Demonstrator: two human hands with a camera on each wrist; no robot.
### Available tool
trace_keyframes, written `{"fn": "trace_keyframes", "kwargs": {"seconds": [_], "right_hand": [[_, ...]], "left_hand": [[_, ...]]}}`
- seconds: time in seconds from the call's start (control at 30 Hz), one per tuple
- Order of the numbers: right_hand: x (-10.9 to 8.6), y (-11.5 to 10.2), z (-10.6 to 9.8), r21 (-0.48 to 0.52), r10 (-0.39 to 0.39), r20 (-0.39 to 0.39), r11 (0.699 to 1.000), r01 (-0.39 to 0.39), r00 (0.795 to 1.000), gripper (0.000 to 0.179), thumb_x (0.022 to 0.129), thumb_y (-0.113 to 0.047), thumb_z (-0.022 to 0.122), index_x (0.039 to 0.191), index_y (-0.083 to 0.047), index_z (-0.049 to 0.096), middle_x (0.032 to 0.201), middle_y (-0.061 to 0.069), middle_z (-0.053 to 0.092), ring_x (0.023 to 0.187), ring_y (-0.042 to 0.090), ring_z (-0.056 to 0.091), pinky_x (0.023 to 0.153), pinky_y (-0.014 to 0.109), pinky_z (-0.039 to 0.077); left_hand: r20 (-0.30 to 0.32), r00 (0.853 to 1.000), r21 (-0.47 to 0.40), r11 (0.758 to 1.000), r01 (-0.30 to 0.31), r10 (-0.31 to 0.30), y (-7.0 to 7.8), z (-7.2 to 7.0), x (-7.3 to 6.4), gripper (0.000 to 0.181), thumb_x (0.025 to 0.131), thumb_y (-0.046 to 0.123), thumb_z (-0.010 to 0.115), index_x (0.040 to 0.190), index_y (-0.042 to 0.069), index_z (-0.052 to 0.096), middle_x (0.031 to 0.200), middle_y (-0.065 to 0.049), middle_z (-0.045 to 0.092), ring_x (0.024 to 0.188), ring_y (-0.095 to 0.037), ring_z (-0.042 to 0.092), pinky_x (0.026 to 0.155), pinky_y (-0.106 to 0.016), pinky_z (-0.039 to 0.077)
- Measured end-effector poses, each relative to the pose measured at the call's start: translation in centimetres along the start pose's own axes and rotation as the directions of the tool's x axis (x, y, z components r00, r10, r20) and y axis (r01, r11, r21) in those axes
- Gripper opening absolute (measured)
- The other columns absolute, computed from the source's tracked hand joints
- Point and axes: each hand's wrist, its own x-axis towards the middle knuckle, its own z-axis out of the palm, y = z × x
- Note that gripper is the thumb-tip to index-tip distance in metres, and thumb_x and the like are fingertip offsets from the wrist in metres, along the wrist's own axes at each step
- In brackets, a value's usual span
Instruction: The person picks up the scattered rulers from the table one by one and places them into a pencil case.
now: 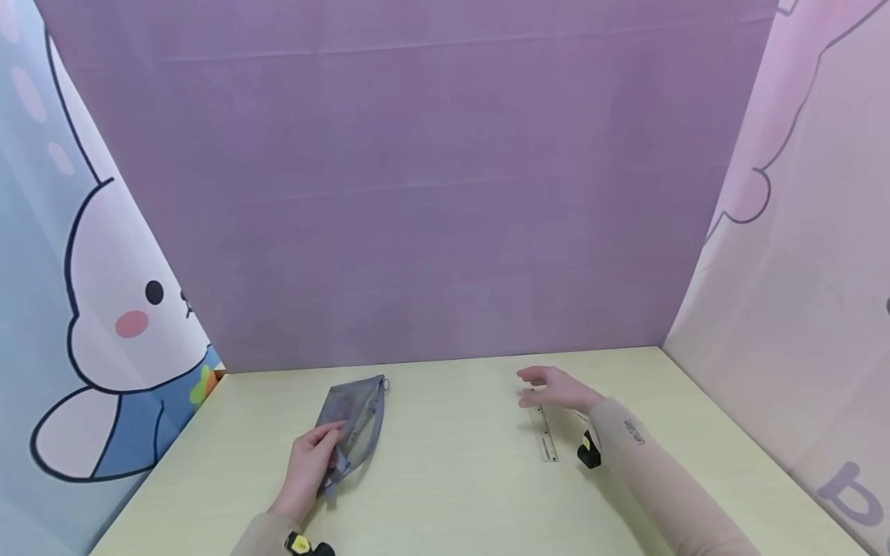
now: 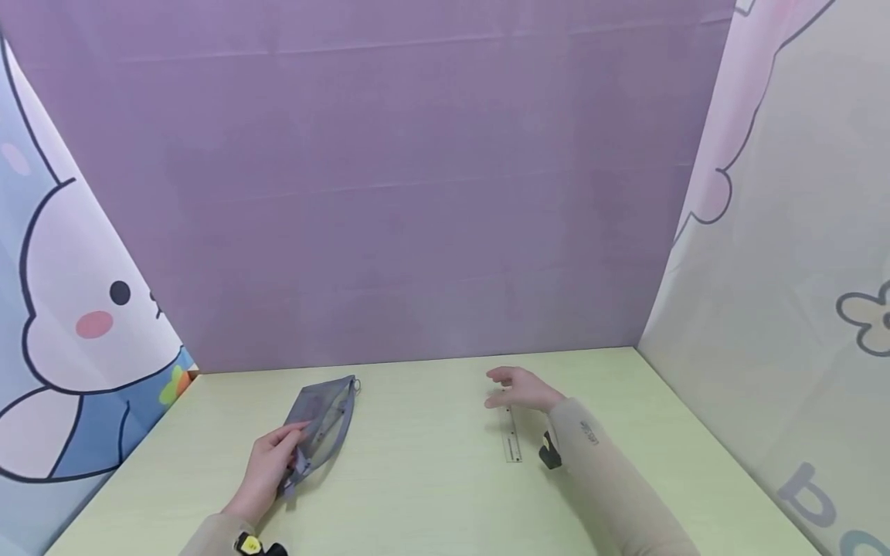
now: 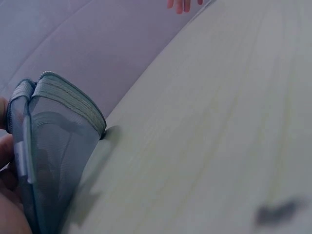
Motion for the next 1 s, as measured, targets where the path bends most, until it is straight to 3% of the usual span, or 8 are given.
{"fn": "trace_keyframes", "kwargs": {"seconds": [0.2,0.43,0.67,1.0], "right_hand": [[-0.4,2.0,-0.1,-0.077,0.068,-0.055,0.994,-0.072,0.996,0.086,0.075,-0.028,0.082,0.146,-0.005,0.04,0.147,0.021,0.039,0.134,0.044,0.033,0.105,0.061,0.027],[-0.5,2.5,0.3,-0.171,0.104,0.013,0.98,-0.1,0.995,0.108,0.063,-0.033,0.089,0.151,-0.008,0.031,0.152,0.02,0.031,0.138,0.043,0.027,0.107,0.062,0.021],[-1.2,1.6,0.5,-0.349,0.118,0.083,0.934,-0.082,0.989,0.117,0.058,-0.048,0.088,0.152,-0.013,0.03,0.153,0.017,0.03,0.139,0.046,0.021,0.096,0.078,0.008],[-1.1,2.0,0.7,-0.422,0.111,0.123,0.905,-0.049,0.986,0.121,0.055,-0.056,0.086,0.153,-0.015,0.027,0.154,0.019,0.025,0.14,0.043,0.021,0.097,0.078,0.008]], "left_hand": [[0.007,1.0,0.001,1.0,0.007,-0.007,0.0,-0.1,0.0,0.036,0.091,0.011,0.053,0.122,-0.004,0.063,0.073,-0.003,0.053,0.06,-0.012,0.047,0.059,-0.025,0.04],[0.007,1.0,0.01,1.0,0.004,-0.004,0.0,-0.1,0.0,0.036,0.091,0.011,0.053,0.122,-0.004,0.063,0.072,-0.002,0.054,0.061,-0.013,0.048,0.059,-0.025,0.04],[0.005,1.0,0.014,1.0,0.006,-0.006,0.0,-0.1,0.1,0.036,0.091,0.011,0.053,0.122,-0.003,0.063,0.08,-0.004,0.056,0.063,-0.014,0.049,0.059,-0.025,0.041],[0.001,1.0,0.013,1.0,0.002,-0.002,-0.1,0.0,0.1,0.036,0.091,0.012,0.054,0.122,-0.004,0.063,0.086,-0.004,0.058,0.063,-0.012,0.049,0.059,-0.024,0.042]]}}
